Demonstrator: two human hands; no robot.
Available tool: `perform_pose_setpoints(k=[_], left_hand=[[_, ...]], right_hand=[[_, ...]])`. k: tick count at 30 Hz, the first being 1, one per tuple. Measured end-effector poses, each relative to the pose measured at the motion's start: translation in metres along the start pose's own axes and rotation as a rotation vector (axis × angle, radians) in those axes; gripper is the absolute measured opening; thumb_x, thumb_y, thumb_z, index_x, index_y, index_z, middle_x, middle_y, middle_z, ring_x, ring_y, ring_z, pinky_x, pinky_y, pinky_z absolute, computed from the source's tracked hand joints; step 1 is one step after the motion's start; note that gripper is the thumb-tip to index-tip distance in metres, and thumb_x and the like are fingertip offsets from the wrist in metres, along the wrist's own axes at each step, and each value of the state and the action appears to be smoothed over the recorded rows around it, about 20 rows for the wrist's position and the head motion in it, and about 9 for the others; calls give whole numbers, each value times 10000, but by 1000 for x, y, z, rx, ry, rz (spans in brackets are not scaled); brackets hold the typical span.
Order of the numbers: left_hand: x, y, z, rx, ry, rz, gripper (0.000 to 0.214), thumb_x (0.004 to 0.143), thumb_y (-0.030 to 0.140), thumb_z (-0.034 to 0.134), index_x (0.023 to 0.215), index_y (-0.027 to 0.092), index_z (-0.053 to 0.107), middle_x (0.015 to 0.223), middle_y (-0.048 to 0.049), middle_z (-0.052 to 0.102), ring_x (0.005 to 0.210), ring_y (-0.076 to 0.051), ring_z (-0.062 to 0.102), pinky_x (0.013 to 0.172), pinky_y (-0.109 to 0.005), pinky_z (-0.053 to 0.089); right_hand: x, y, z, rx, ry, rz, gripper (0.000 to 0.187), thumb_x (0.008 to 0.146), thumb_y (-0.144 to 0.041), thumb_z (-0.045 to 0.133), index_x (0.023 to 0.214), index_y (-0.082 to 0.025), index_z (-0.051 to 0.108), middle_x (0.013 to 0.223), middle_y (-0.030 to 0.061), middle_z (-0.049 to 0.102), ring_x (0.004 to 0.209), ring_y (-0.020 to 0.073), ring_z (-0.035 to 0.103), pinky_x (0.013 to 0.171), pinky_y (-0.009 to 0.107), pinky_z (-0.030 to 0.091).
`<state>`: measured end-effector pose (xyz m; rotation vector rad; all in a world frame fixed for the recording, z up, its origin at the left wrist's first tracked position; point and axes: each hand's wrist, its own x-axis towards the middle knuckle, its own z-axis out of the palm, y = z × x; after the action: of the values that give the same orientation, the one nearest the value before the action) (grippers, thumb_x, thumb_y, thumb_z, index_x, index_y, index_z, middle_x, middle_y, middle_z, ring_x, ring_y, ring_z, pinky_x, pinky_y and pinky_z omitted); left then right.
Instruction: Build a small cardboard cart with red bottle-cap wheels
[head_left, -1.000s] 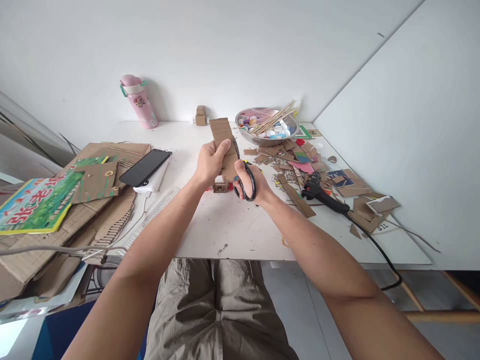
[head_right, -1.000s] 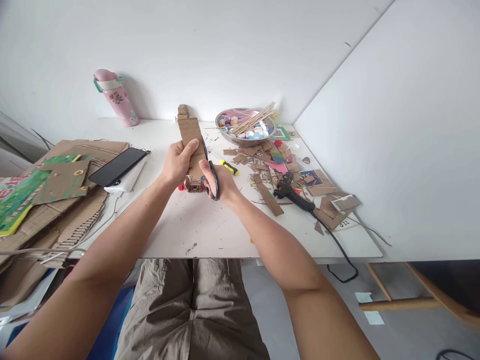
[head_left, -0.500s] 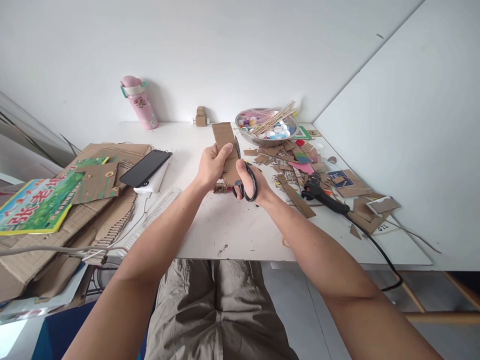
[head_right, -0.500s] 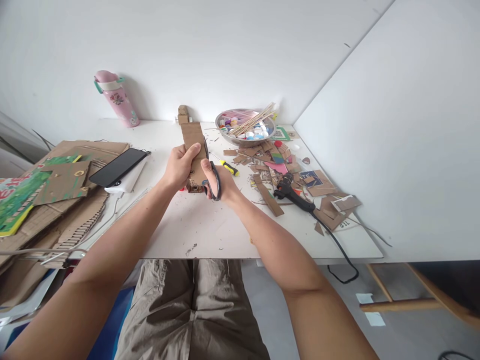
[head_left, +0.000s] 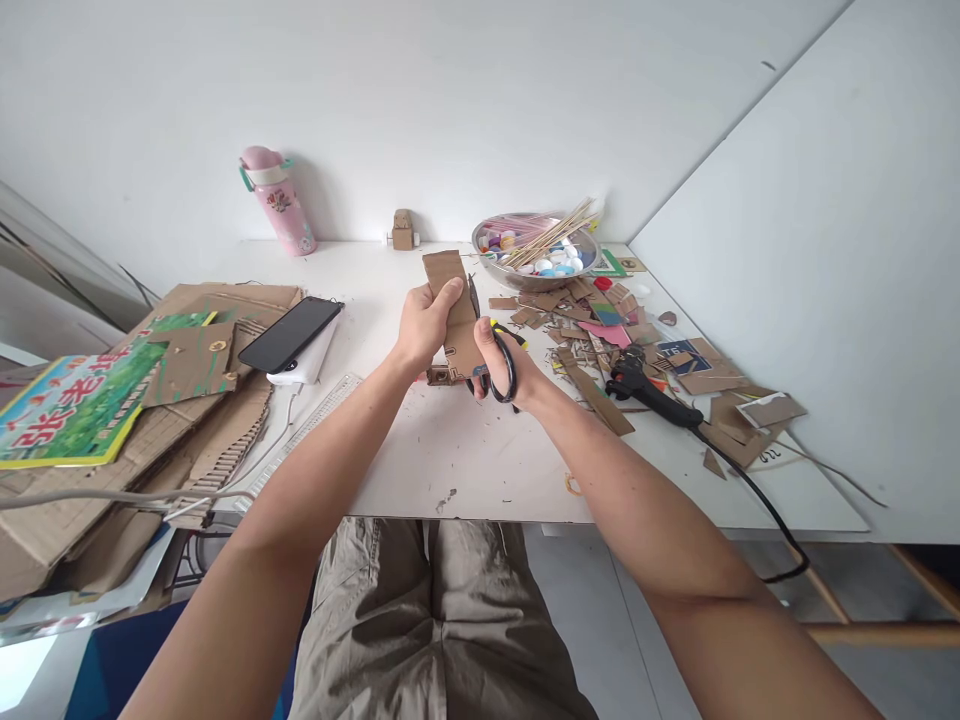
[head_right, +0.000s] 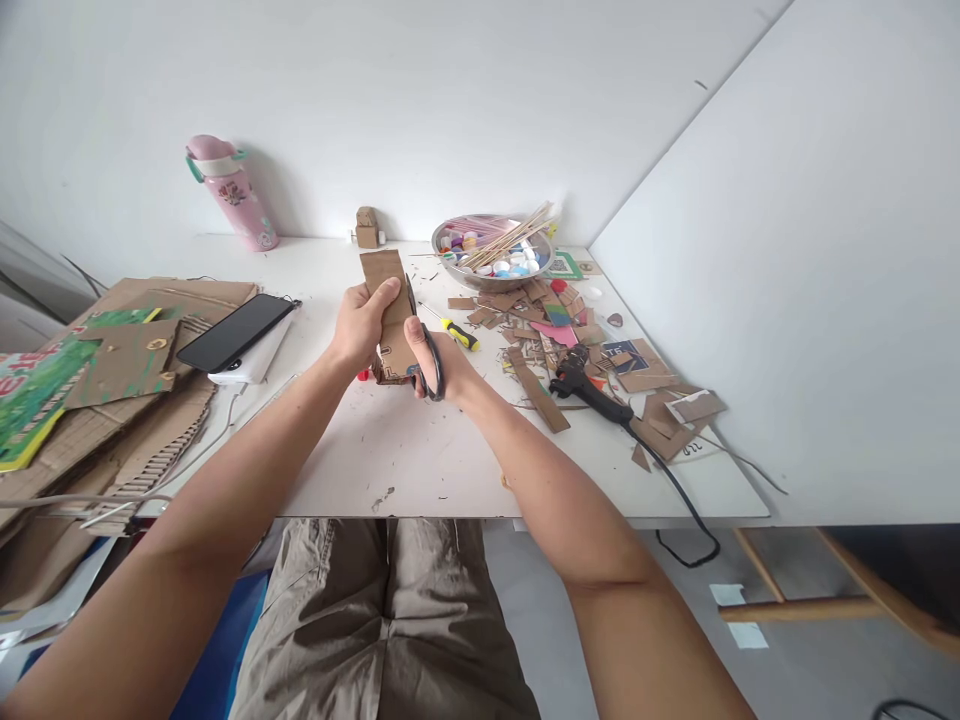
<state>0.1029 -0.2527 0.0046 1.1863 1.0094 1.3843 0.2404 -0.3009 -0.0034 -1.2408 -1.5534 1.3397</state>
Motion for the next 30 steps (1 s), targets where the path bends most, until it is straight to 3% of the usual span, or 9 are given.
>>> perform_pose_setpoints(k=[8, 18, 24, 30], left_hand=[[0, 3, -2, 11, 1, 14, 341, 943, 298, 773, 664, 176, 619, 637, 13, 627, 600, -120, 545, 559, -219, 453], [-12, 9, 3, 34, -8, -40, 355, 934, 316, 750, 640, 189, 598, 614, 12, 623, 577, -128, 548, 530, -223, 445], [-12, 10, 3, 35, 1, -44, 391, 956, 329, 750, 634, 186, 581, 608, 24, 586, 570, -110, 515, 540, -217, 440], [-3, 10, 0, -38, 24, -46, 368, 918, 394, 830, 705, 176, 624, 674, -1, 661, 637, -133, 610, 587, -221, 506]], right_hand=[[-1, -6, 7, -34, 74, 47, 743, 987, -892, 509, 607, -255, 462, 404, -39, 449, 321, 120, 485, 327, 221, 393], [-2, -9, 10, 74, 80, 15, 700, 924, -885, 635, 741, -210, 655, 582, 14, 640, 380, 144, 562, 360, 290, 509], [-2, -7, 11, 57, 105, 10, 768, 876, -972, 581, 614, -251, 527, 444, -28, 524, 316, 111, 469, 290, 233, 387], [-4, -10, 7, 30, 46, 20, 740, 898, -927, 624, 648, -235, 541, 497, -20, 564, 333, 103, 493, 310, 224, 393]])
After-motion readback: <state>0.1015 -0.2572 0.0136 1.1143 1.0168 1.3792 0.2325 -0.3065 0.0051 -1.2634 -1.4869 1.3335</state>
